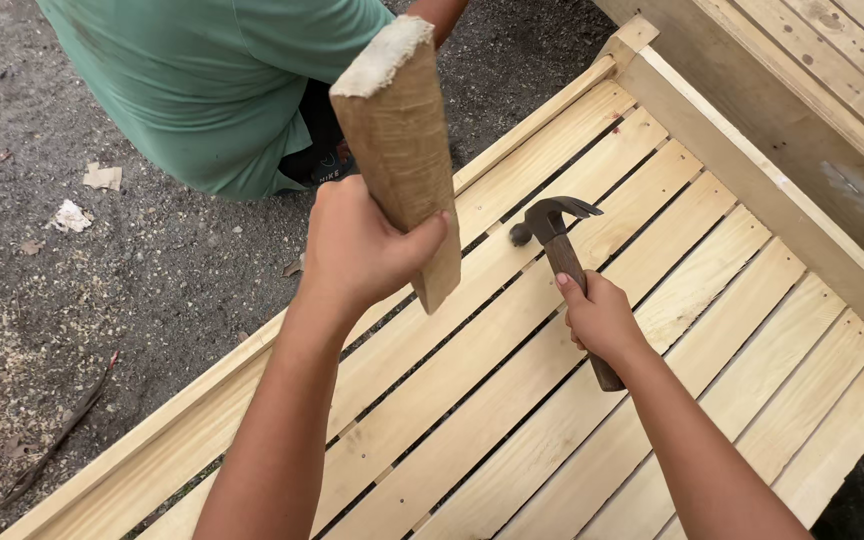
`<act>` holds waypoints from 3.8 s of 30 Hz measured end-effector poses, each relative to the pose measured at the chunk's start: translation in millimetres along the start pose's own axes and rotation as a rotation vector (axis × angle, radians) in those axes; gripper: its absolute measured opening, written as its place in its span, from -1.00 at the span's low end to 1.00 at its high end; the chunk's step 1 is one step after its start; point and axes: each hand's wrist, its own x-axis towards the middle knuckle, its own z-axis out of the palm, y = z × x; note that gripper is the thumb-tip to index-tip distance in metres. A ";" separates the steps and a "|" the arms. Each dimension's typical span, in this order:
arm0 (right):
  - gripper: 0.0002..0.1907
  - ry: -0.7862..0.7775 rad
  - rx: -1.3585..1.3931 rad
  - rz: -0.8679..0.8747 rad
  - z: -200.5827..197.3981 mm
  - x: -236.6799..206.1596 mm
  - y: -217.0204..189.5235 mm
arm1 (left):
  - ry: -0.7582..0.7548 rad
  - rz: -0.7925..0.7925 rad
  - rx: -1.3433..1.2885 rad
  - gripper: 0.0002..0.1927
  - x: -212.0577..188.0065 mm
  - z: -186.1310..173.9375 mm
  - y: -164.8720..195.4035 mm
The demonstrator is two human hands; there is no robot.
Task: The person uses a claw hammer and a wooden block to drive nails flush into the slats of wooden furniture frames, working across different sections of the frames. They reposition the block on nail heads and hammer each nail down, moving between frames.
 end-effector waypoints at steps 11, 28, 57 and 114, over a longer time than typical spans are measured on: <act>-0.68 -0.018 0.527 0.145 12.4 -13.3 88.3 | -0.879 -0.301 0.806 -0.77 -52.4 72.4 -58.5; -0.66 0.195 -0.398 -0.232 23.8 -12.1 13.5 | -0.206 0.095 0.617 -0.11 -56.8 136.0 -104.1; -0.60 0.134 -0.090 0.058 -29.7 -79.7 101.0 | -0.364 0.119 0.683 -0.11 -69.2 168.6 -76.3; -0.60 0.357 0.002 0.159 -325.0 -93.1 410.4 | -0.607 0.426 0.872 -0.04 -189.3 532.5 134.2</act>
